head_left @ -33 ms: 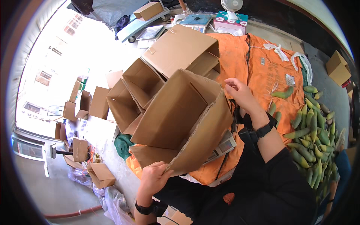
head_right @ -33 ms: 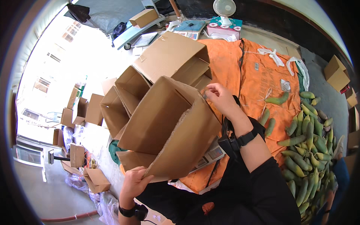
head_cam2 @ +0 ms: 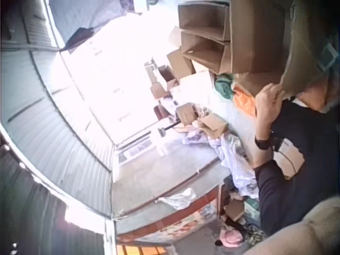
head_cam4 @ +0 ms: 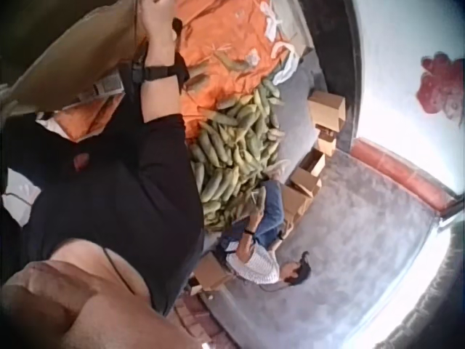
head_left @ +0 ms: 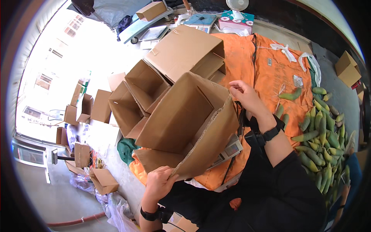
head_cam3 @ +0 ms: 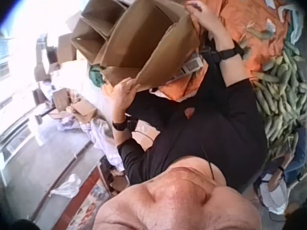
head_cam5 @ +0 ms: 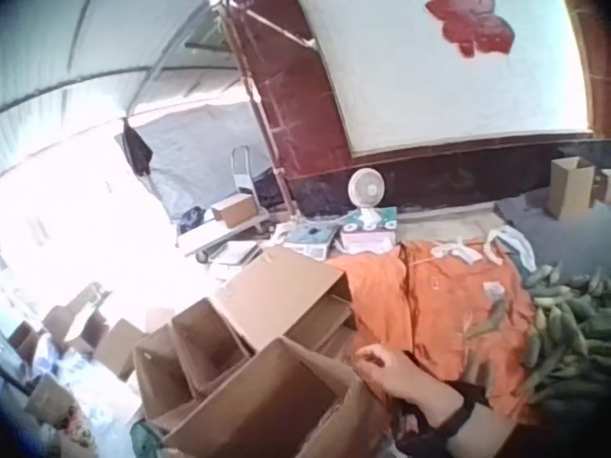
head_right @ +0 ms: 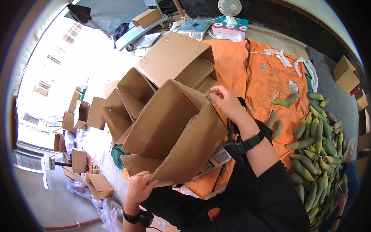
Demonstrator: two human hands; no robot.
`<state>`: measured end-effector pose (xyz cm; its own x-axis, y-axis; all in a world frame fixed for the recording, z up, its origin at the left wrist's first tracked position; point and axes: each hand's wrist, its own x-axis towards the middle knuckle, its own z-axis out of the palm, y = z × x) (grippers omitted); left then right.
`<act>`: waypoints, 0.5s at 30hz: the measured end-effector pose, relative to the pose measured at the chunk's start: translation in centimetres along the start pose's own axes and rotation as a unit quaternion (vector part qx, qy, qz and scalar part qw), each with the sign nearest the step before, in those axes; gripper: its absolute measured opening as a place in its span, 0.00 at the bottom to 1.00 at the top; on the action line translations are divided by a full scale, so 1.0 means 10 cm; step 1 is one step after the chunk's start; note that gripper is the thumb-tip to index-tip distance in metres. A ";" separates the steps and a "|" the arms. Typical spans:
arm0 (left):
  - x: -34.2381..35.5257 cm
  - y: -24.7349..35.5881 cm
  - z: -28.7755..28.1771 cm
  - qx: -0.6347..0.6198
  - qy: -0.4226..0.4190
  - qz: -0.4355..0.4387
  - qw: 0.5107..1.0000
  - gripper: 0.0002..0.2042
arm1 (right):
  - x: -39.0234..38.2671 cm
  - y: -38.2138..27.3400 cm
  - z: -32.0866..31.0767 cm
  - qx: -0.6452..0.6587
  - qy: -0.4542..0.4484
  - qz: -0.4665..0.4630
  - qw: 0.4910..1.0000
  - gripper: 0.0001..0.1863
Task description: Sorting and weighing papayas from a pile into cardboard boxes for packaging.
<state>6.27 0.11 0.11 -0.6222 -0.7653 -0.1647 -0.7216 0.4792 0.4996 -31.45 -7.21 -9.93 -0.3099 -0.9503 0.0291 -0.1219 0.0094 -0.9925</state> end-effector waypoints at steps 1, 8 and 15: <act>0.01 -0.02 0.06 0.019 0.013 0.003 1.000 0.05 | 0.00 0.01 0.01 -0.021 -0.009 -0.011 1.000 0.18; -0.06 -0.16 0.17 0.064 0.028 -0.018 0.997 0.07 | -0.09 -0.06 0.06 -0.031 -0.060 -0.023 0.997 0.18; -0.27 -0.15 0.23 0.032 0.040 -0.106 0.993 0.08 | -0.17 0.05 0.24 -0.098 -0.115 -0.069 0.986 0.16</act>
<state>8.33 2.47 -2.16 -0.4306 -0.8820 -0.1913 -0.8533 0.3287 0.4048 -28.73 -6.31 -10.78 -0.0582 -0.9920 0.1122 -0.3346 -0.0865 -0.9384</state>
